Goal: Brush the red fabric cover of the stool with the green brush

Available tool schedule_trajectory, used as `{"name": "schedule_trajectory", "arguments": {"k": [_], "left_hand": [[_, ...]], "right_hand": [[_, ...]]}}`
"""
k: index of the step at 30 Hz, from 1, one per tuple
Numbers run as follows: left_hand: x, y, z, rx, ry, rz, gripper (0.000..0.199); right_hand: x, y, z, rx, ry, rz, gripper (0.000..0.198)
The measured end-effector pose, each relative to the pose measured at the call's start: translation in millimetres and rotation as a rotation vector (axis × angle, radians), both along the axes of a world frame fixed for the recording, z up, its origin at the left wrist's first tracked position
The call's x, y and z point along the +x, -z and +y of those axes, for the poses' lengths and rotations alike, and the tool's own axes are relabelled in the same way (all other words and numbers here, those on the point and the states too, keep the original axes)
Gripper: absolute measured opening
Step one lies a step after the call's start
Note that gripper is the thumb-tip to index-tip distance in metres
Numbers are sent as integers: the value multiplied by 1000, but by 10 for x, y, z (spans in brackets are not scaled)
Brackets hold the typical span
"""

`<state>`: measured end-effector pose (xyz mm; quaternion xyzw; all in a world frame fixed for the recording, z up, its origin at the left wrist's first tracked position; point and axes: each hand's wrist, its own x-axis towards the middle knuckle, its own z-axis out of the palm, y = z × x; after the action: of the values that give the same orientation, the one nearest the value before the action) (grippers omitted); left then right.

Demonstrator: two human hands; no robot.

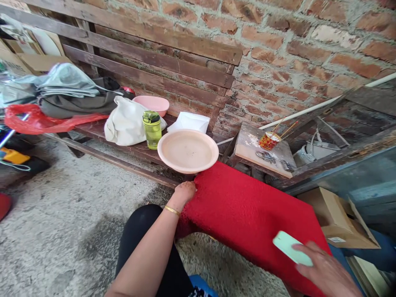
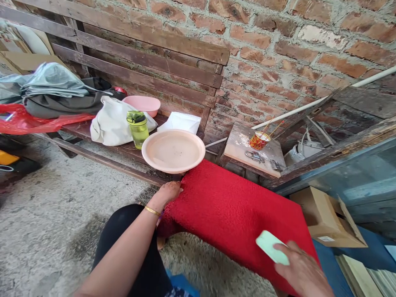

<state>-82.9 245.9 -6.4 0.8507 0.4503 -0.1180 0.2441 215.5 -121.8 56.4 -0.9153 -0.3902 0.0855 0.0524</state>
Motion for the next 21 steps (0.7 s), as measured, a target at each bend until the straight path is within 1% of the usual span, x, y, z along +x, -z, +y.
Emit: {"name": "schedule_trajectory", "arguments": {"k": [1, 3, 4, 6, 8, 10, 12, 13, 15, 18, 19, 21], "left_hand": [[-1, -6, 1, -1, -3, 0, 37], [-4, -25, 3, -7, -7, 4, 36], [-7, -36, 3, -10, -6, 5, 36], [-14, -59, 0, -12, -3, 10, 36], [-23, -79, -8, -8, 5, 15, 36], [-30, -90, -13, -1, 12, 19, 37], [-29, -88, -10, 0, 18, 17, 37], [-25, -82, -4, -2, 19, 15, 37], [-13, -62, 11, -9, 18, 8, 37], [3, -20, 30, -14, 9, -4, 36], [5, -5, 32, -12, 7, -7, 35], [1, 24, 32, -1, 6, -12, 35]], "right_hand": [[-253, -17, 261, -88, -81, 80, 43], [-825, -42, 819, -172, -201, 137, 49], [-1111, -45, 1081, -190, -291, 155, 50], [-1600, -28, 1509, -164, -463, 190, 52], [-1901, 19, 1765, -118, -602, 207, 53], [-1976, 75, 1833, -99, -668, 207, 51], [-1851, 119, 1723, -128, -648, 211, 52], [-1731, 134, 1608, -154, -607, 217, 54], [-1421, 157, 1280, -204, -482, 228, 56], [-874, 204, 616, -216, -284, 228, 53], [-689, 226, 364, -198, -224, 223, 51], [-340, 275, -161, -117, -80, 147, 45]]}}
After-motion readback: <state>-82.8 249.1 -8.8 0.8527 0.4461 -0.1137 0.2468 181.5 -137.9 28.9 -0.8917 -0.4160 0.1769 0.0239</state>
